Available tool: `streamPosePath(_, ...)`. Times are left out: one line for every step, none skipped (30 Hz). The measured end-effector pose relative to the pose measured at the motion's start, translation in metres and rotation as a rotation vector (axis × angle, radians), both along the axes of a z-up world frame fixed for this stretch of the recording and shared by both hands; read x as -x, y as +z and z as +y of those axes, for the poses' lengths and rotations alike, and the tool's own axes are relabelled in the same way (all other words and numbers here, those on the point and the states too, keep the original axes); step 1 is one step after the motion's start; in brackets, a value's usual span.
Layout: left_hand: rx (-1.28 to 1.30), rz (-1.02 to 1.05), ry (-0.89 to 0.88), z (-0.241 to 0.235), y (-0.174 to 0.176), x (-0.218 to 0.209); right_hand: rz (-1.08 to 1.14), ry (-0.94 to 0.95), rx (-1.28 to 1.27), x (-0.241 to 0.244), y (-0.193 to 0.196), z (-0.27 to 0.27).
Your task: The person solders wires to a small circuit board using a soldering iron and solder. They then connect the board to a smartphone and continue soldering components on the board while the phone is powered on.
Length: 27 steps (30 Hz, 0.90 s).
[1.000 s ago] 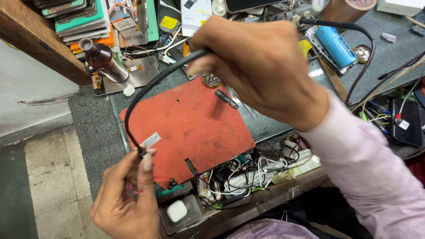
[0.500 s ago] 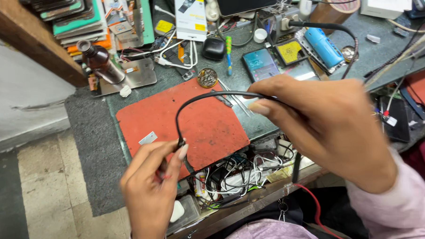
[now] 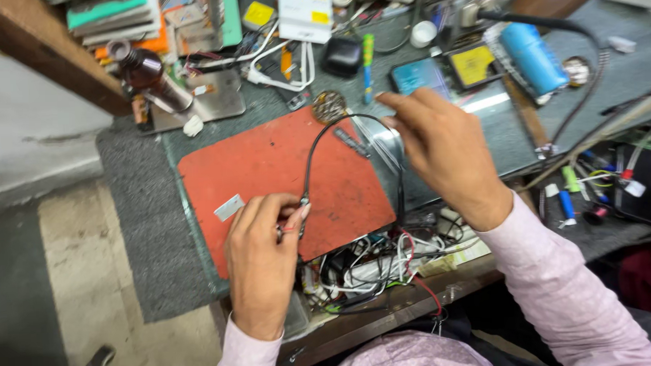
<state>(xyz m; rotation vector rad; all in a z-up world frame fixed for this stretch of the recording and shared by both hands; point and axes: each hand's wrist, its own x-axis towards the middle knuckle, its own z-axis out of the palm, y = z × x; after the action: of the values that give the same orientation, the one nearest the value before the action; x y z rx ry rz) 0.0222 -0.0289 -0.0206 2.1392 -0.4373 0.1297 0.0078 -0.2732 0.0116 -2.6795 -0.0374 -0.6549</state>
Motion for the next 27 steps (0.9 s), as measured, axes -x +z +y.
streamPosePath(0.022,-0.009,-0.008,0.0,-0.002,0.0,-0.013,0.031,-0.014,0.0,-0.001,0.001)
streamPosePath(0.004,-0.006,0.005,0.001,-0.002,0.001,-0.026,0.061,-0.028,0.0,-0.001,0.002)
streamPosePath(-0.008,-0.006,0.01,0.0,-0.003,0.002,-0.043,0.082,-0.037,0.001,0.0,0.003)
streamPosePath(-0.02,-0.006,0.015,0.0,-0.002,0.002,-0.038,0.073,-0.059,0.003,0.0,0.006)
streamPosePath(-0.022,-0.013,0.015,-0.001,-0.002,0.001,-0.038,0.053,-0.077,0.007,0.002,0.009)
streamPosePath(-0.024,-0.021,0.014,-0.002,0.0,0.001,-0.039,0.033,-0.095,0.012,0.002,0.012)
streamPosePath(-0.024,-0.023,0.01,-0.002,0.0,0.001,-0.029,-0.013,-0.095,0.02,0.002,0.015)
streamPosePath(-0.027,0.006,0.015,-0.003,0.0,0.001,-0.02,-0.059,-0.096,0.03,0.001,0.02)
streamPosePath(-0.031,0.035,0.019,-0.002,0.0,0.001,-0.012,-0.106,-0.097,0.04,-0.002,0.025)
streamPosePath(-0.035,0.064,0.024,-0.002,-0.001,0.001,0.036,-0.137,-0.147,0.051,-0.005,0.028)
streamPosePath(-0.021,0.022,0.005,-0.003,-0.002,0.001,0.085,-0.172,-0.2,0.063,-0.01,0.032)
streamPosePath(-0.006,-0.021,-0.014,-0.003,-0.004,0.002,0.134,-0.207,-0.253,0.076,-0.015,0.036)
streamPosePath(0.009,-0.07,-0.03,-0.002,-0.004,0.001,0.204,-0.247,-0.289,0.086,-0.021,0.04)
streamPosePath(0.003,-0.052,-0.03,-0.001,-0.004,0.001,0.273,-0.287,-0.326,0.094,-0.028,0.044)
streamPosePath(0.003,-0.038,-0.035,-0.001,-0.005,0.001,0.336,-0.33,-0.359,0.1,-0.036,0.047)
streamPosePath(0.002,-0.024,-0.039,-0.001,-0.006,0.001,0.34,-0.299,-0.316,0.105,-0.044,0.049)
streamPosePath(-0.009,-0.031,-0.027,-0.001,-0.008,0.001,0.348,-0.265,-0.272,0.11,-0.053,0.052)
streamPosePath(-0.021,-0.037,-0.014,-0.002,-0.011,0.001,0.357,-0.23,-0.228,0.115,-0.061,0.053)
streamPosePath(-0.031,-0.046,-0.006,-0.003,-0.014,0.0,0.368,-0.148,-0.197,0.116,-0.069,0.053)
streamPosePath(-0.022,-0.055,0.003,-0.001,-0.017,0.0,0.38,-0.066,-0.165,0.117,-0.076,0.053)
streamPosePath(-0.008,-0.063,0.001,-0.001,-0.021,-0.002,0.39,0.004,-0.131,0.119,-0.081,0.051)
streamPosePath(0.007,-0.072,0.0,0.0,-0.025,-0.002,0.528,-0.012,-0.139,0.121,-0.084,0.048)
streamPosePath(0.002,-0.07,0.006,0.001,-0.03,-0.003,0.661,-0.028,-0.152,0.121,-0.084,0.046)
streamPosePath(-0.003,-0.068,0.013,0.001,-0.034,-0.002,0.795,-0.044,-0.167,0.12,-0.082,0.045)
streamPosePath(-0.007,-0.066,0.021,0.004,-0.04,-0.002,0.739,-0.064,-0.214,0.12,-0.077,0.042)
streamPosePath(-0.013,-0.035,0.008,0.008,-0.045,-0.002,0.681,-0.084,-0.259,0.119,-0.07,0.037)
streamPosePath(-0.02,-0.003,-0.008,0.012,-0.051,-0.002,0.624,-0.106,-0.305,0.119,-0.062,0.034)
